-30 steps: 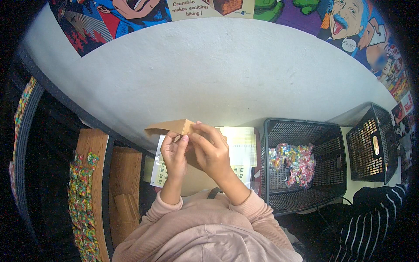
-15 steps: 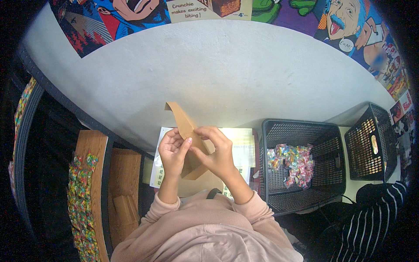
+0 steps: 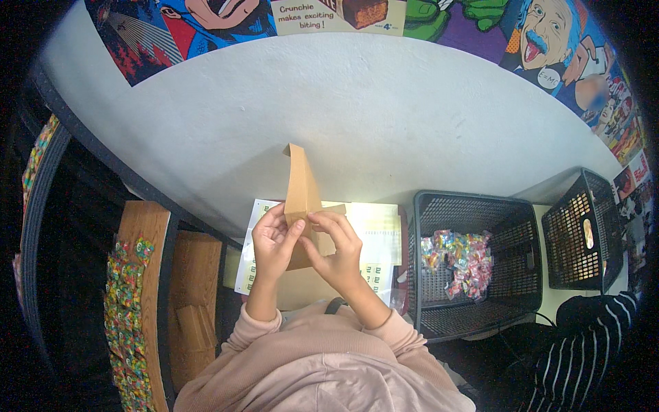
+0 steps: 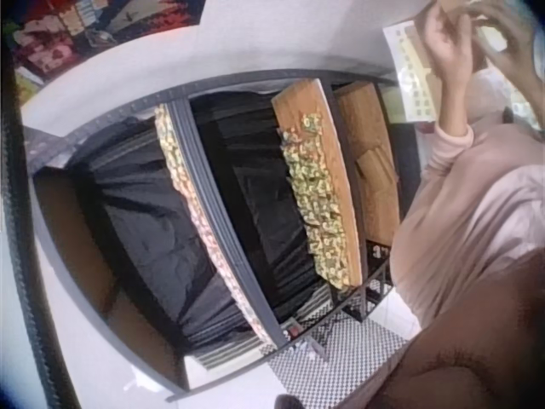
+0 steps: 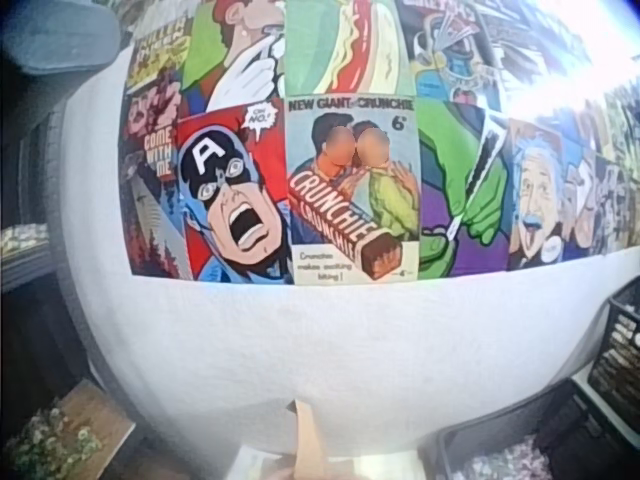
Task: The person folds a flat cardboard sheet into a small box by hand, tucking the flaps into place to form the structure. They then pick up a bag of colorful candies from a nearby shelf and place it inside the newly assembled box.
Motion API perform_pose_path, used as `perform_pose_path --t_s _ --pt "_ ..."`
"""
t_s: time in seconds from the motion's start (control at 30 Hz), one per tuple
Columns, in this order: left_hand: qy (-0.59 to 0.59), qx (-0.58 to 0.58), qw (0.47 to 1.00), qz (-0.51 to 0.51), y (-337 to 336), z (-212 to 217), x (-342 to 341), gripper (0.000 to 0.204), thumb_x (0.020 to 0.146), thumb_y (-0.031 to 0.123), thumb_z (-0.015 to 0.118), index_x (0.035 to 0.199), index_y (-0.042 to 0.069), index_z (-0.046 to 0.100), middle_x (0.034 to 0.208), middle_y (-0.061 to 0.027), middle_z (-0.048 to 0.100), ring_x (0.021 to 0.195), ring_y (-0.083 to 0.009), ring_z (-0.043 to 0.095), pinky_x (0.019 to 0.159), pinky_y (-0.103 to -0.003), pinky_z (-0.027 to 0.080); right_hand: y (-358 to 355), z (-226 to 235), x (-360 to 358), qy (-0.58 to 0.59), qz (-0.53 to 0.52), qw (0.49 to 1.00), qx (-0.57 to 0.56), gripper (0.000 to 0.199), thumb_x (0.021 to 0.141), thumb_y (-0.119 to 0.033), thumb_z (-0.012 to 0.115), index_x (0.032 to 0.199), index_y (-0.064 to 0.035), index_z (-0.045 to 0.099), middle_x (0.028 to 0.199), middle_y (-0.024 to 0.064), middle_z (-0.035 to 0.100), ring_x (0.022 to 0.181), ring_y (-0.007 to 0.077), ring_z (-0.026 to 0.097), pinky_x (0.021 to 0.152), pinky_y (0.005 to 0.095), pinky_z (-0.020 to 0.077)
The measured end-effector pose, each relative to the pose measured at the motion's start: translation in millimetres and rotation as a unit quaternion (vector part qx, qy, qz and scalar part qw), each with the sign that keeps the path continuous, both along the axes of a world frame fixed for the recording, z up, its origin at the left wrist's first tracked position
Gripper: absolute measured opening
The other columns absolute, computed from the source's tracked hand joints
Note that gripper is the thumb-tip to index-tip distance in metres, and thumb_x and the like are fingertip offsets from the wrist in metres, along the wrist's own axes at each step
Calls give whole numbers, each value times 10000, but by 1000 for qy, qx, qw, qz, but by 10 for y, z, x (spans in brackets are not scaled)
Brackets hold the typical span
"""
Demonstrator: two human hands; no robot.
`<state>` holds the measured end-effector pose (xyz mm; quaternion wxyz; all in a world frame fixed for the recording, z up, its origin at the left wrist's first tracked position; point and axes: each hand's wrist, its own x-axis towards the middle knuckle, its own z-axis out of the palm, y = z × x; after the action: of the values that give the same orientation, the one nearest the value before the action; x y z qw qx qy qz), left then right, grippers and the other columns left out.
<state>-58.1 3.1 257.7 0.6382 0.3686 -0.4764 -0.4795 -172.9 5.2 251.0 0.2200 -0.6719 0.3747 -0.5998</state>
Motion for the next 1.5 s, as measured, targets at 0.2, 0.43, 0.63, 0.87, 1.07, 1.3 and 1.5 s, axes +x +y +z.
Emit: perform_pose_path --t_s 0.2,0.43,0.63,0.87,1.07,1.3,1.5 --pt "-16 -36 999 28 16 -84 4 252 774 27 596 990 -51 494 887 -91 581 821 -120 548 714 -221 432 22 -53 -29 -8 68 998 18 427 622 14 661 1024 21 517 985 141 524 892 196 537 734 298 490" --pt "-292 -163 942 25 141 51 13 153 681 -26 620 806 46 567 708 -78 552 661 -190 556 634 -269 456 -128 -67 -260 -277 233 886 289 635 730 -194 626 1241 14 310 1151 162 436 1037 258 468 849 370 400" --pt "-450 -321 832 -48 114 -155 15 176 622 22 630 789 42 577 729 -59 544 735 -219 526 637 -329 422 -149 136 -217 -162 95 963 192 405 809 -39 470 1196 28 369 1059 133 498 943 161 495 761 263 416" --pt "-242 -109 959 -97 87 -50 -31 371 684 102 654 1010 10 502 944 -96 491 845 -202 518 768 -305 417 -128 -33 -135 -74 -93 991 65 260 814 22 414 1060 54 495 839 151 586 647 129 528 573 245 420" --pt "-283 -260 846 369 65 83 278 496 718 266 596 1084 -9 406 1030 -107 425 960 -200 402 793 -315 319 -98 19 -248 -14 -120 989 82 282 835 -1 408 1106 43 474 958 172 579 803 169 569 695 261 437" --pt "-22 31 998 54 65 -59 969 932 651 708 452 1328 122 197 1320 -163 274 1205 -276 285 957 -463 228 -223 -93 -479 -196 -35 968 154 372 875 -81 406 1228 31 371 1151 141 498 1038 169 479 867 262 366" --pt "-57 21 992 -110 167 -99 621 1167 507 525 734 1361 118 51 1317 -144 253 1221 -273 264 996 -386 211 -211 -124 -469 -196 -17 970 141 330 889 -139 417 1170 29 455 1091 130 528 1026 155 474 861 255 363"
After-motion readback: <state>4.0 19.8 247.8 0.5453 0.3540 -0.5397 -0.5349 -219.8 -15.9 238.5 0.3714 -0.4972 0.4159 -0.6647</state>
